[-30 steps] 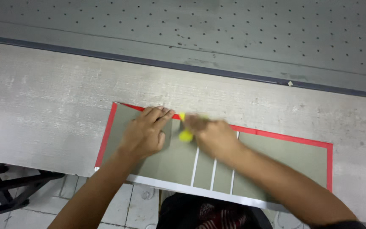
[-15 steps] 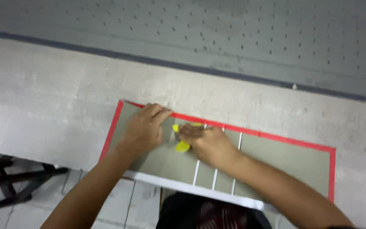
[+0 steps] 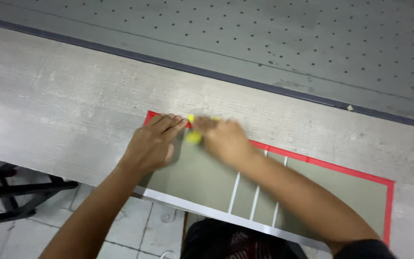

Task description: The person applies red tape to the edges of a rectangular board using a yellow squeegee to smooth it down. They repeat this process on multiple boards, ensuring the tape is firmly attached along the borders.

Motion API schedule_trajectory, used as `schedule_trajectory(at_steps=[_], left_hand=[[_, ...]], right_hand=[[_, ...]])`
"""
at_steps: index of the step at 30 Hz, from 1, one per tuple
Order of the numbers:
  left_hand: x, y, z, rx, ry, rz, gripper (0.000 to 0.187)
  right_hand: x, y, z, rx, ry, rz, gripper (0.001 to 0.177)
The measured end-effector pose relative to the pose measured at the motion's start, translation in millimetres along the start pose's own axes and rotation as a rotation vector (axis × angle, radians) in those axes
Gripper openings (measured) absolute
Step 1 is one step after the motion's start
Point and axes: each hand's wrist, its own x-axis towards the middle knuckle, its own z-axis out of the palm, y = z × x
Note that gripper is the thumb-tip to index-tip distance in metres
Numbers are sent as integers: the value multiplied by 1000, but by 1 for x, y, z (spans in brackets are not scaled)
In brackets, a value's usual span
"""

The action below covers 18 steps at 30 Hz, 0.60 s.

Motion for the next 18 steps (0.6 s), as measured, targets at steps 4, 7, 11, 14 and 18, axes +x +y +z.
schedule_trajectory(at_steps=[4, 7, 11, 14, 18], left_hand=[[-15, -3, 18, 15, 4, -123, 53], [-23, -3, 26, 272, 128, -230, 38], [-23, 11, 4, 434, 214, -393, 26], [-22, 16, 6, 561, 357, -474, 28], [-28, 10, 20, 393, 308, -630, 30]], right_hand=[[-14, -53, -44, 115, -139, -58, 19], [-7, -37, -26, 220, -264, -41, 15], [24, -24, -8, 104, -29, 12, 19], [18, -44, 1, 124, -43, -82, 31], [59, -32, 7, 133, -10, 29, 25]])
